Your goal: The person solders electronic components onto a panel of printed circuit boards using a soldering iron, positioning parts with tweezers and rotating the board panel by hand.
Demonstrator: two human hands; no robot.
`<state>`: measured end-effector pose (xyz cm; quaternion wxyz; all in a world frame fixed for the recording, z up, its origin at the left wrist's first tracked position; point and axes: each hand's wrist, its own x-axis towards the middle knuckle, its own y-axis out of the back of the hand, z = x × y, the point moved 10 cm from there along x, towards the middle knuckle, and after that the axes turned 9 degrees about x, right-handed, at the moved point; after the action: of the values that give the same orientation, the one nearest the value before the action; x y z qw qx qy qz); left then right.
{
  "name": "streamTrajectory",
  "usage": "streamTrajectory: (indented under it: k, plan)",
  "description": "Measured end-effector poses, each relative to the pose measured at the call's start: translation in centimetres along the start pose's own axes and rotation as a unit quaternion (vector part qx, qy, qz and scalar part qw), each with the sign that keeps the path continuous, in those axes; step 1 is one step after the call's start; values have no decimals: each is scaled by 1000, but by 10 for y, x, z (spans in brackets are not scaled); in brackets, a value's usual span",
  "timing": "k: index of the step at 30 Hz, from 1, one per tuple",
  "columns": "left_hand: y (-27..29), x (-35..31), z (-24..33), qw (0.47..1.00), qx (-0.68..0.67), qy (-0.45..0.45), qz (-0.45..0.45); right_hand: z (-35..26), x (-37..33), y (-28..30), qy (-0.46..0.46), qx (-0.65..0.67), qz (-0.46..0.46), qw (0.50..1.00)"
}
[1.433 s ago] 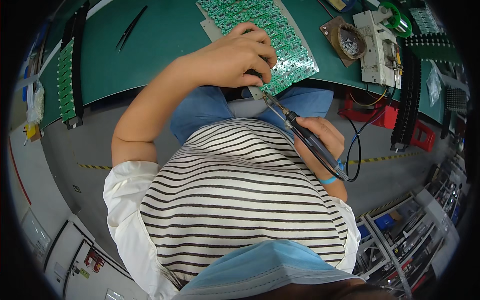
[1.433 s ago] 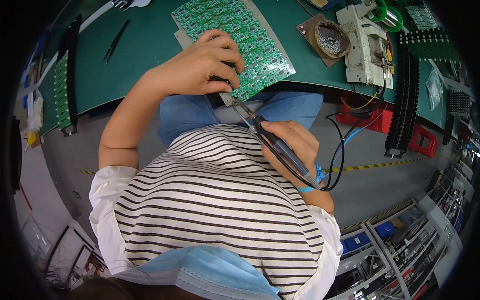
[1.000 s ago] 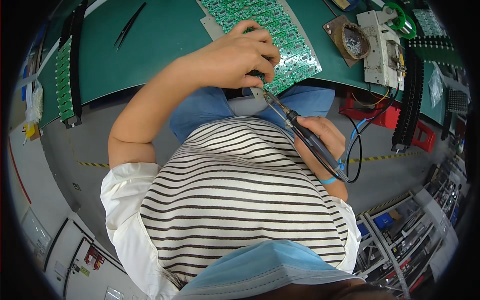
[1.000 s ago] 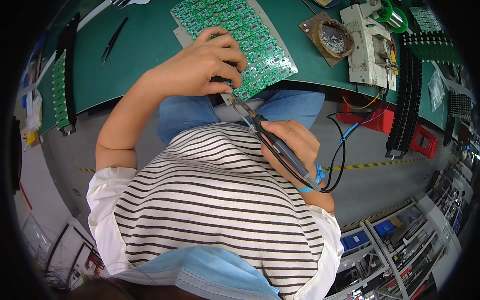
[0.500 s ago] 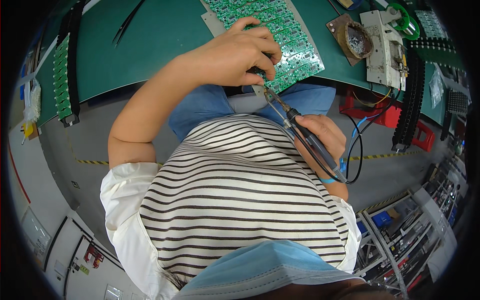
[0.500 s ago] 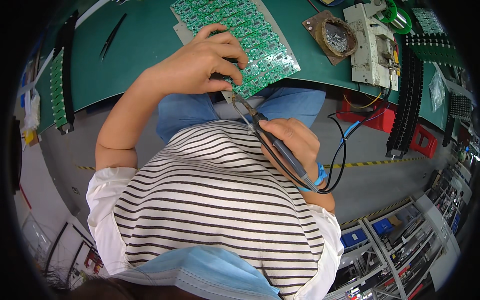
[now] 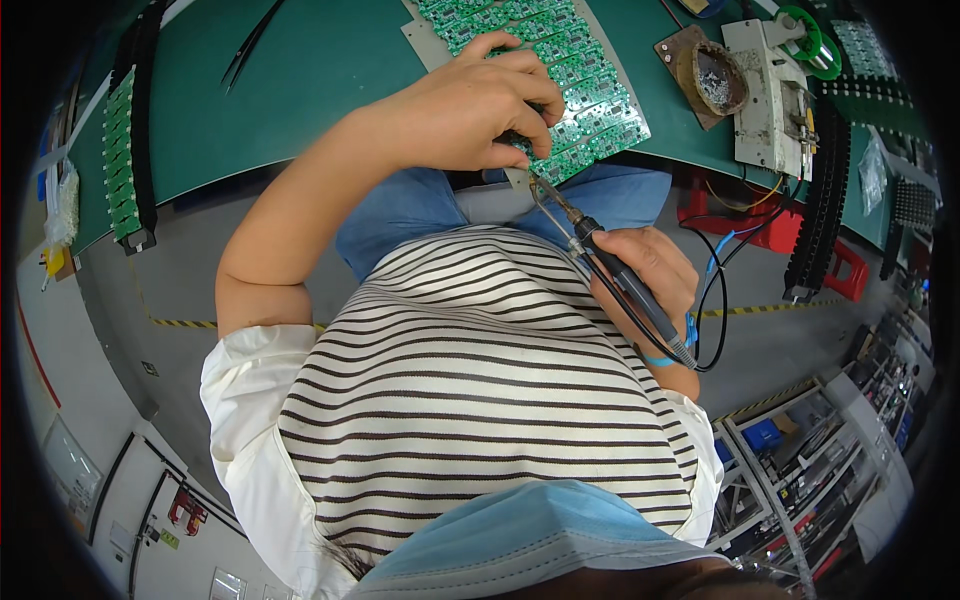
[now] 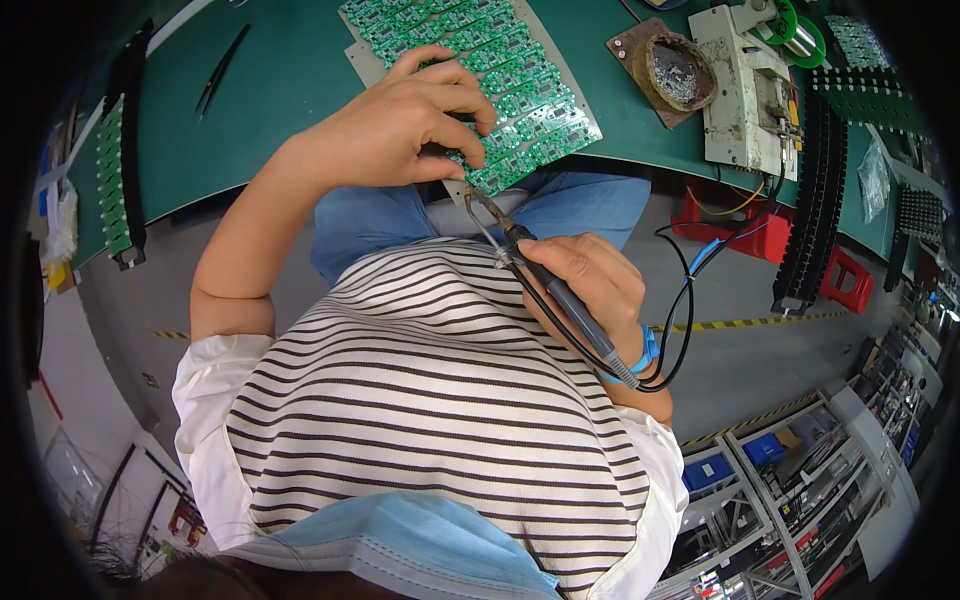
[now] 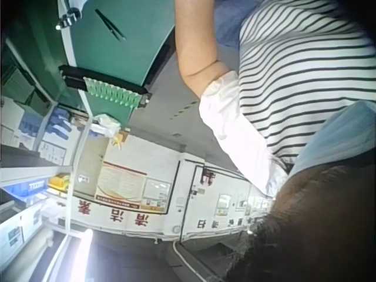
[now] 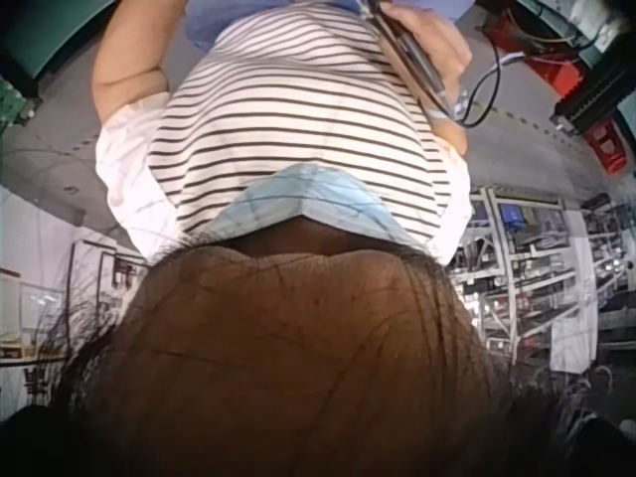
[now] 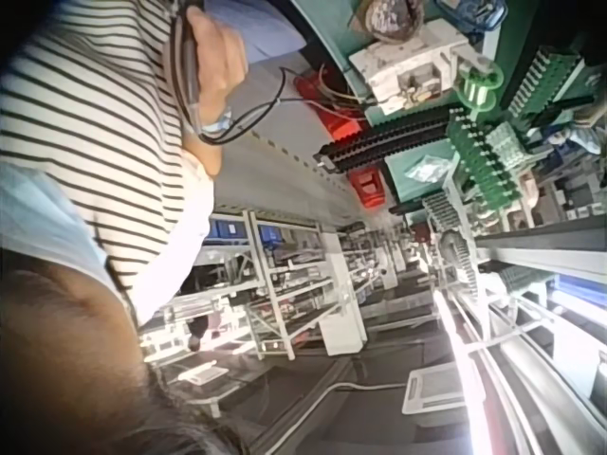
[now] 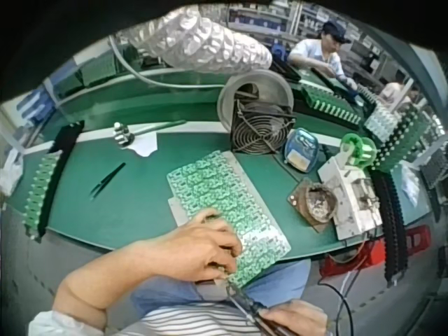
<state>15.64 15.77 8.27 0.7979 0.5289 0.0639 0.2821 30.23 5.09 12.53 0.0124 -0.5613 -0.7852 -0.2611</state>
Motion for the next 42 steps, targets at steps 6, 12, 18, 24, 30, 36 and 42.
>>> streamTrajectory:
  k: [6,12,18,24,30,36,42]
  plan:
    - [0,-1,0,1000,-2,2,1,-2,2,-2,22,-10,-3,1000]
    - [1,-1,1,1000,-1,0,5,-5,2,-4,48,-45,0,998]
    - [0,-1,1,1000,-5,-1,5,-9,4,-3,59,-49,4,997]
    - [-1,-2,0,1000,-8,1,8,-10,4,3,17,-30,5,999]
    - [-1,-3,-1,1000,-13,4,11,-2,5,36,7,-116,107,987]
    - [1,-2,1,1000,4,1,13,79,10,105,-91,-224,318,917]
    - [3,-3,5,1000,25,6,17,89,2,105,-116,-200,329,916]
